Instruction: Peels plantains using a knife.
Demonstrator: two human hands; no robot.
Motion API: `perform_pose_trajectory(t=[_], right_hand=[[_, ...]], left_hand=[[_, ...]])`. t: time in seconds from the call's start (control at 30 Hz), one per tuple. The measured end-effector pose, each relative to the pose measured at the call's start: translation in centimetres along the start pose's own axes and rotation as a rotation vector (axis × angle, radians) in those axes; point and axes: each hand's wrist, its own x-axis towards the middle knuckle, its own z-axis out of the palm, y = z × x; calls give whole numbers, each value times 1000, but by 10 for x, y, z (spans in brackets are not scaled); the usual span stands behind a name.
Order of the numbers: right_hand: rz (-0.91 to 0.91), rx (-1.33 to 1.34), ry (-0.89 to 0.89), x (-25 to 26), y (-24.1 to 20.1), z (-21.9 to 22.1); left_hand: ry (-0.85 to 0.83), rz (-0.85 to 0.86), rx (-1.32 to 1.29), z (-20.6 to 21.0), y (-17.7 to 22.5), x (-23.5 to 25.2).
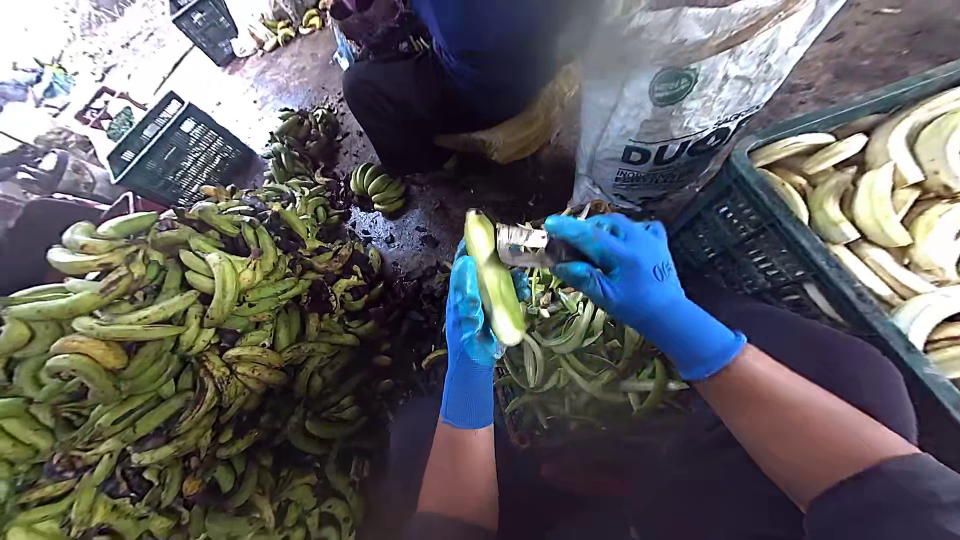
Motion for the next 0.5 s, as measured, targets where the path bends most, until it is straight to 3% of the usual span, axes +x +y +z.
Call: perform_pose_trajectory(t=[0.1, 0.2, 0.27, 0.33, 0.43, 0.5], right_hand=[[-33, 56, -47, -15, -14, 2], [-138, 78, -59, -30, -27, -9], [-181, 80, -52, -32, -29, -9], [-188, 36, 25, -13, -19, -8], [-107, -94, 214, 23, 6, -13], [30, -107, 245, 34, 14, -17]], left_hand=[[104, 165, 61, 6, 2, 0], [73, 370, 108, 6, 2, 7], [48, 397, 82, 7, 2, 6], [5, 207, 98, 11, 0, -6], [-56, -206, 357, 12, 6, -18], [-99, -244, 394, 8, 7, -14]])
